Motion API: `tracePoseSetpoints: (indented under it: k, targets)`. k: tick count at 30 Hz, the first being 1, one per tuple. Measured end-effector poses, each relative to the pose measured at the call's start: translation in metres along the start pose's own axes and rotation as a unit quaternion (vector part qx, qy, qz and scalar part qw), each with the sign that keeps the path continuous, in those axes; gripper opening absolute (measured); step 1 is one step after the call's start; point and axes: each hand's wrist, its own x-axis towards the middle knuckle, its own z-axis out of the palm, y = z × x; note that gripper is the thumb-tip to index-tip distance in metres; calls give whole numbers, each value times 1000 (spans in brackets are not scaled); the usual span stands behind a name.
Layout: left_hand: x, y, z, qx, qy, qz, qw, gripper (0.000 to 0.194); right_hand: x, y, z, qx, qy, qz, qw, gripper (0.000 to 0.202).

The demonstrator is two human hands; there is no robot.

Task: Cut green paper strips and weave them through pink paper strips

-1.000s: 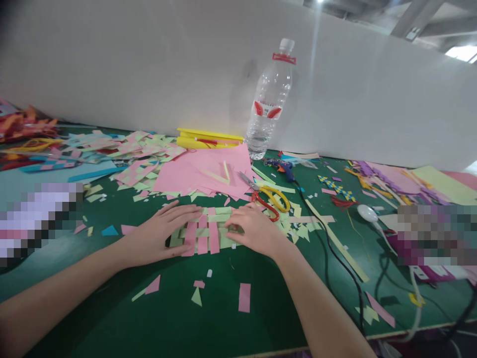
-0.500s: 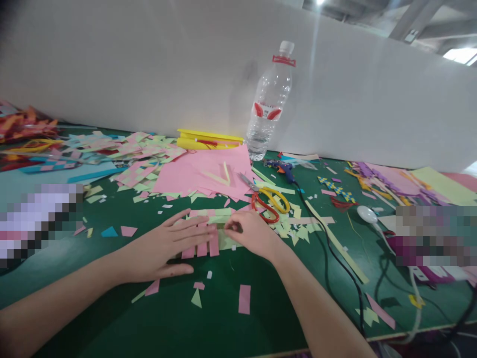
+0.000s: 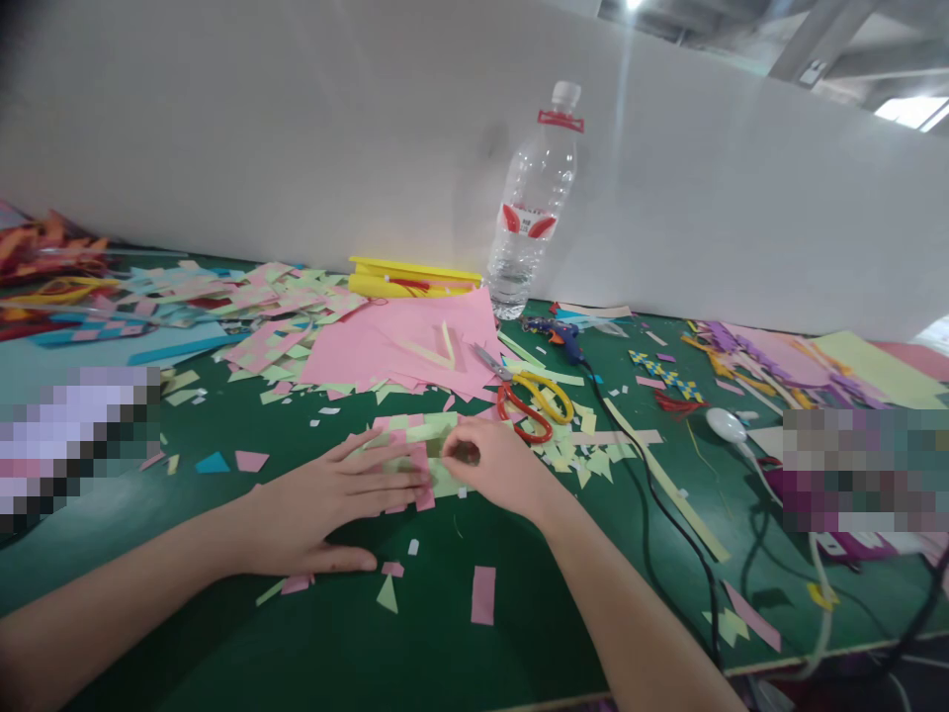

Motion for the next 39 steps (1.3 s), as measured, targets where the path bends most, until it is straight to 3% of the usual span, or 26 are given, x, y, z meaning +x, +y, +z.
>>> tracePoseSetpoints:
  k: [13, 19, 24, 39]
  targets:
    - [0, -2, 1, 3, -12, -3, 1000, 57, -1, 0, -1, -12, 3, 52, 999, 6]
    - [-1, -3, 2, -7, -12, 2, 1000, 57, -1, 3, -1, -42, -21, 21, 999, 23]
    - [0, -2, 1, -14, -18, -1, 1000, 56, 1, 3, 0, -70, -34, -17, 997, 17]
    - [-1, -3, 2, -21, -11, -1, 1000, 56, 2, 2, 1, -108, -14, -9, 994, 15]
